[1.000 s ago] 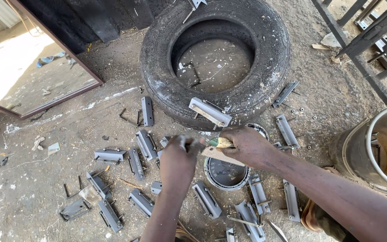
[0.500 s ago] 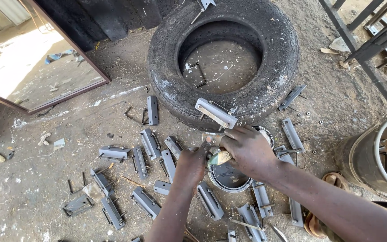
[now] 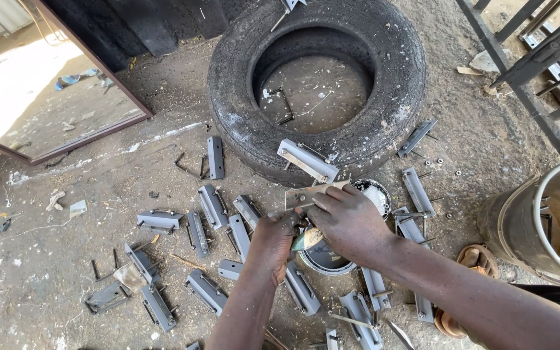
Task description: Painting individual metal brackets using a handheld brush and black paint.
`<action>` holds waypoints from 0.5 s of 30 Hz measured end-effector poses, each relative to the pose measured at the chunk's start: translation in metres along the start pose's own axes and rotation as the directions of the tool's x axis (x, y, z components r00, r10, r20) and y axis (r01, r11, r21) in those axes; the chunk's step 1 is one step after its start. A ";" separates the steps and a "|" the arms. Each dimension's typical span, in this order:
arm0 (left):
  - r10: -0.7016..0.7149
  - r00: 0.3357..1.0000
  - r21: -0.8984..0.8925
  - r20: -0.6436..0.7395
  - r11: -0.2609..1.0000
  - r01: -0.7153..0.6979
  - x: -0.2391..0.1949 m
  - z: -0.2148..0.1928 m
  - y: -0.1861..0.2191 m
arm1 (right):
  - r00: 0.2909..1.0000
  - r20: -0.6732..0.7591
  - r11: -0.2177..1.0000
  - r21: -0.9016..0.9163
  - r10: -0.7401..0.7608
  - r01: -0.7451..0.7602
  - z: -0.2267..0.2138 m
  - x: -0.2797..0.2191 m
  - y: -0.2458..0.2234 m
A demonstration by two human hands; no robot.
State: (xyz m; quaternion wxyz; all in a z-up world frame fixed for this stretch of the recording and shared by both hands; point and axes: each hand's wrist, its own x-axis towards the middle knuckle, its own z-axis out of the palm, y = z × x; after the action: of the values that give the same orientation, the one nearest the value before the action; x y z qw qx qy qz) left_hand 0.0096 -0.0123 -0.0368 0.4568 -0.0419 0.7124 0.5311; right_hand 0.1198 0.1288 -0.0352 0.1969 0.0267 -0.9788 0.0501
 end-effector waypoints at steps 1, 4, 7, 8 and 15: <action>-0.004 1.000 -0.001 -0.002 1.000 0.004 0.007 -0.002 -0.007 | 1.000 0.003 1.000 0.004 -0.001 0.001 -0.008 0.005 0.000; 0.033 0.999 0.038 0.015 0.999 -0.033 0.013 -0.008 -0.011 | 0.990 0.137 0.999 0.035 0.021 -0.026 -0.028 0.019 0.004; 0.003 1.000 0.064 -0.026 0.998 -0.001 -0.011 -0.005 0.017 | 0.952 0.257 0.974 0.108 0.164 -0.197 -0.050 0.023 0.012; 0.058 0.998 0.049 -0.035 0.997 -0.056 -0.020 -0.005 0.028 | 0.923 0.250 0.891 0.279 0.292 -0.357 -0.061 0.027 0.015; 0.289 0.956 0.039 -0.052 0.957 -0.287 -0.024 -0.011 0.045 | 0.467 0.557 0.113 0.553 0.687 -0.825 -0.116 0.037 0.056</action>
State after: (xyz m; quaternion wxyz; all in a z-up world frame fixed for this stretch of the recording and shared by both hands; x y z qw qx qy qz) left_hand -0.0082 -0.0119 0.0124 0.3546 0.0542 0.7317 0.5796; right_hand 0.1260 0.1959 0.0807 0.0299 -0.3908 -0.7340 0.5547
